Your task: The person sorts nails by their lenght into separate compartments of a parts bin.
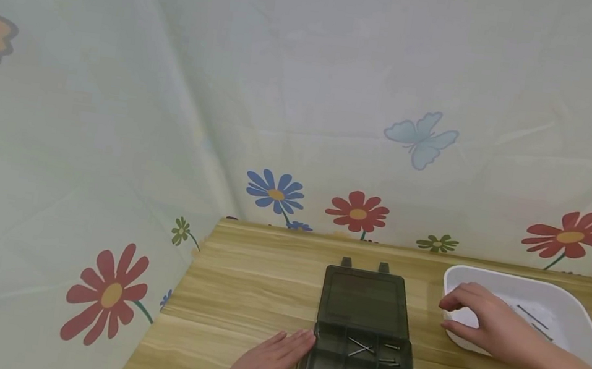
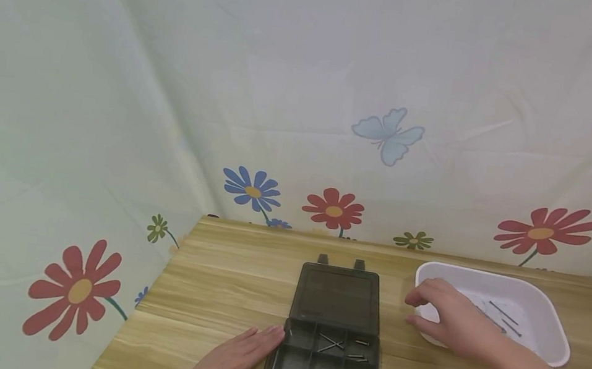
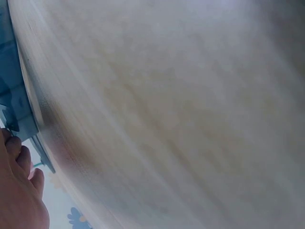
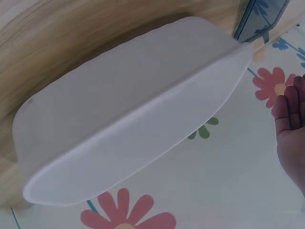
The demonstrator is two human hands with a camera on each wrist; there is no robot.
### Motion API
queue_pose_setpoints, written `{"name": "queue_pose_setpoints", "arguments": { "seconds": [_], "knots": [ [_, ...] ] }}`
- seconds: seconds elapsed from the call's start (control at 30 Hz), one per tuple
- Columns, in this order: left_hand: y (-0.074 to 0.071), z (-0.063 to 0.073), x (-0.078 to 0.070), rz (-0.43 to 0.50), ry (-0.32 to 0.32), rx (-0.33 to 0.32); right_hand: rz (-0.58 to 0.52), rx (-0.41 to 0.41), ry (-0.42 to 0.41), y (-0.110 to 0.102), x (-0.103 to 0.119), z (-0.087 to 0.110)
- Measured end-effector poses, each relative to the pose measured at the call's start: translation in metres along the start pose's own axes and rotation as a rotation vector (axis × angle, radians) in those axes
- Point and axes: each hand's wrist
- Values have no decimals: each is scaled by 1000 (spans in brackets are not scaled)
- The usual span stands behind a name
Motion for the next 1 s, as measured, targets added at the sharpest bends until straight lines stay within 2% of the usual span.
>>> {"name": "queue_pose_setpoints", "arguments": {
  "seconds": [0.33, 0.57, 0.77, 1.0],
  "knots": [
    [3, 1, 1, 14, -9, 18, 60, -53, 26, -12, -24, 12],
    [2, 1, 0, 43, -25, 37, 89, -3, 121, -20, -43, 21],
    [1, 1, -1, 56, -31, 47, 84, -7, 145, -20, -62, 30],
    [1, 1, 0, 51, -20, 33, 97, 25, 206, -18, -81, 39]
  ]
}}
Point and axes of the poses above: each hand's wrist, its own z-axis away from the middle knuckle, its own y-axis out of the palm, x = y × z, and after that the axes turned 3 degrees about z, right-handed
